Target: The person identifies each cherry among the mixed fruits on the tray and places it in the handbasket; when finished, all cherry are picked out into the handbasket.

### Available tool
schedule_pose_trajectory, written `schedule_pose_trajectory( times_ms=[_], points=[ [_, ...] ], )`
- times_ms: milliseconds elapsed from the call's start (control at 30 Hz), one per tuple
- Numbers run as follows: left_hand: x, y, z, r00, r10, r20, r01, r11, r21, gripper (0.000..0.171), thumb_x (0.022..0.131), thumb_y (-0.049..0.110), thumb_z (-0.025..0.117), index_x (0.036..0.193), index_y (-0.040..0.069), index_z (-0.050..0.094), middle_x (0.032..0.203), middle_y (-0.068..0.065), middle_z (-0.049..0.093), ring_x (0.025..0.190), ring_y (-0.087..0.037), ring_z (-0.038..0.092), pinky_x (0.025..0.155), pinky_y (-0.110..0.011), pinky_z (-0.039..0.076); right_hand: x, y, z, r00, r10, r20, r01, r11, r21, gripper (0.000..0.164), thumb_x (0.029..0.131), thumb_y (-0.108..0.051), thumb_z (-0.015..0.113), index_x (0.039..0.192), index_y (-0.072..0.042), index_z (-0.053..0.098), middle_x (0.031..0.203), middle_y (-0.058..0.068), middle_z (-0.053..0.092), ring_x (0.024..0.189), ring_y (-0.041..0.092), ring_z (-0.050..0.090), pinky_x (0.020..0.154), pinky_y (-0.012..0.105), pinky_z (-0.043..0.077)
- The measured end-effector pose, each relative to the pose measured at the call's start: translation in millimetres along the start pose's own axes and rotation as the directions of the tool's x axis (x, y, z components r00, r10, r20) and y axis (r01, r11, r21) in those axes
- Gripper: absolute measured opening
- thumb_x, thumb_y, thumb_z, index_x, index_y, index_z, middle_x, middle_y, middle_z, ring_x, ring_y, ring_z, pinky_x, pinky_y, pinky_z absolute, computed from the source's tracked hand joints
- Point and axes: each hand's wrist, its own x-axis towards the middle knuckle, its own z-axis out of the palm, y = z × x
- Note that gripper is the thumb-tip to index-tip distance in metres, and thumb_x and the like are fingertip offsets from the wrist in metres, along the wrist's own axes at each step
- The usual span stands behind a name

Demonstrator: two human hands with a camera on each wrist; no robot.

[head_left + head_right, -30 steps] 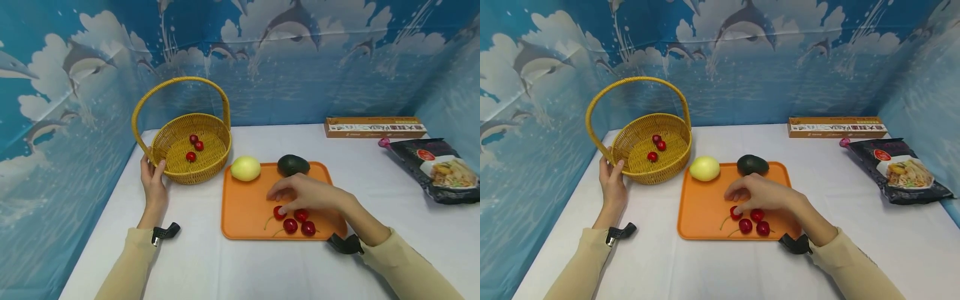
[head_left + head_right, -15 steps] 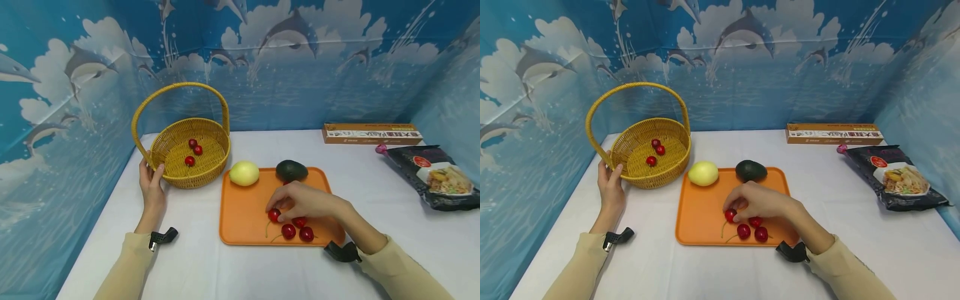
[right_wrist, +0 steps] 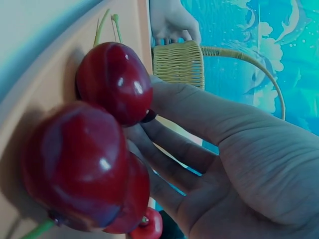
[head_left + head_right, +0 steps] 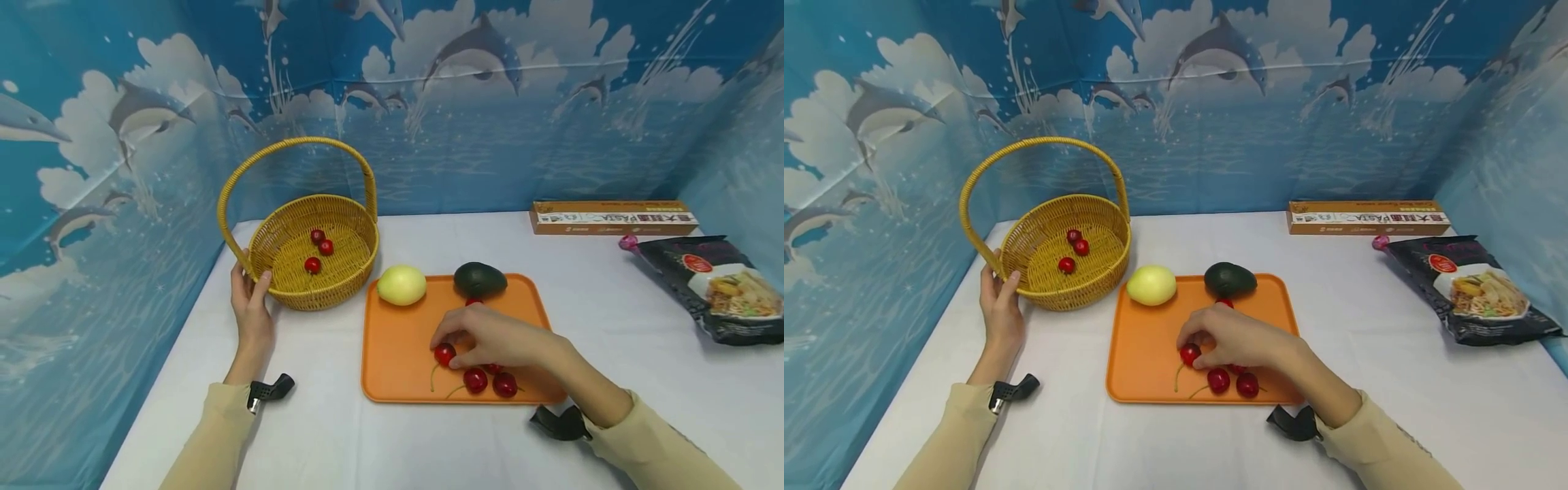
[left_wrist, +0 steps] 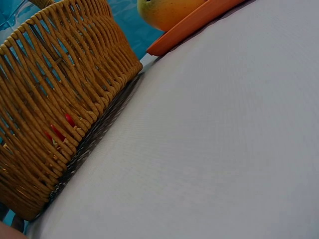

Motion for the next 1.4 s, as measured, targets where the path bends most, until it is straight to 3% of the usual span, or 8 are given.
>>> schedule_pose_trajectory(
  times_ms=[300,500,633,833,1033,1300,1400],
  points=[
    [0.2,-0.2,1.1,1.0,-0.003,0.005,0.003,1.0,0.006,0.062,0.105,0.013,0.058,0.163,0.021,0.036,0.165,-0.009,0.041,0.153,-0.027,0.038,0.114,-0.022,0.036,3,2,-3,0.997,-0.006,-0.08,0.013,0.997,0.08,0.03,0.091,-0.024,0.084,0.12,-0.025,0.075,0.113,-0.017,0.072,0.101,0.006,0.068,0.094,0.033,0.057],
    [-3.0,0.2,0.2,1.0,0.004,-0.008,-0.004,1.0,0.014,0.062,0.104,0.013,0.059,0.162,0.021,0.038,0.163,-0.008,0.042,0.152,-0.027,0.039,0.112,-0.02,0.038,8,-6,-20,0.981,-0.049,-0.187,0.062,0.996,0.066,0.032,0.092,-0.023,0.084,0.123,-0.02,0.075,0.115,-0.012,0.072,0.097,0.009,0.071,0.09,0.037,0.061],
    [-4.4,0.3,-0.2,1.0,0.006,-0.005,-0.005,1.0,0.019,0.062,0.104,0.015,0.059,0.162,0.022,0.038,0.163,-0.007,0.041,0.152,-0.025,0.039,0.113,-0.021,0.038,17,-16,-35,0.975,-0.054,-0.217,0.068,0.996,0.062,0.032,0.093,-0.02,0.083,0.124,-0.019,0.075,0.114,-0.01,0.072,0.097,0.009,0.073,0.089,0.04,0.061],
    [-3.1,-0.2,1.0,1.0,0.013,-0.005,-0.013,1.0,0.018,0.06,0.104,0.016,0.059,0.161,0.021,0.039,0.163,-0.009,0.043,0.153,-0.027,0.039,0.114,-0.022,0.037,44,-28,-52,0.964,-0.092,-0.25,0.107,0.993,0.049,0.03,0.092,-0.012,0.082,0.121,-0.009,0.075,0.113,-0.001,0.073,0.103,0.016,0.071,0.09,0.038,0.062],
    [-3.7,-4.1,7.7,1.0,-0.003,0.013,0.003,1.0,0.007,0.061,0.104,0.017,0.059,0.162,0.02,0.038,0.164,-0.008,0.042,0.154,-0.026,0.038,0.116,-0.023,0.036,72,-33,-57,0.955,-0.059,-0.289,0.067,0.998,0.018,0.028,0.093,-0.013,0.081,0.12,-0.009,0.076,0.109,0.001,0.074,0.101,0.016,0.071,0.088,0.033,0.062],
    [-1.8,0.6,6.0,0.999,0.031,-0.008,-0.031,0.999,-0.019,0.06,0.103,0.015,0.061,0.159,0.017,0.041,0.162,-0.012,0.042,0.151,-0.027,0.039,0.114,-0.022,0.036,113,-47,-53,0.898,-0.047,-0.437,0.074,0.996,0.045,0.025,0.095,-0.016,0.079,0.118,-0.009,0.076,0.106,0.001,0.075,0.097,0.014,0.07,0.083,0.025,0.06],
    [-1.0,1.8,4.9,0.999,0.033,-0.01,-0.033,0.999,-0.027,0.06,0.102,0.014,0.061,0.159,0.016,0.041,0.161,-0.014,0.043,0.151,-0.028,0.039,0.114,-0.022,0.036,126,-50,-49,0.887,-0.035,-0.46,0.063,0.997,0.046,0.024,0.095,-0.017,0.079,0.118,-0.008,0.075,0.104,0.002,0.074,0.096,0.013,0.069,0.081,0.023,0.059]
  ],
)
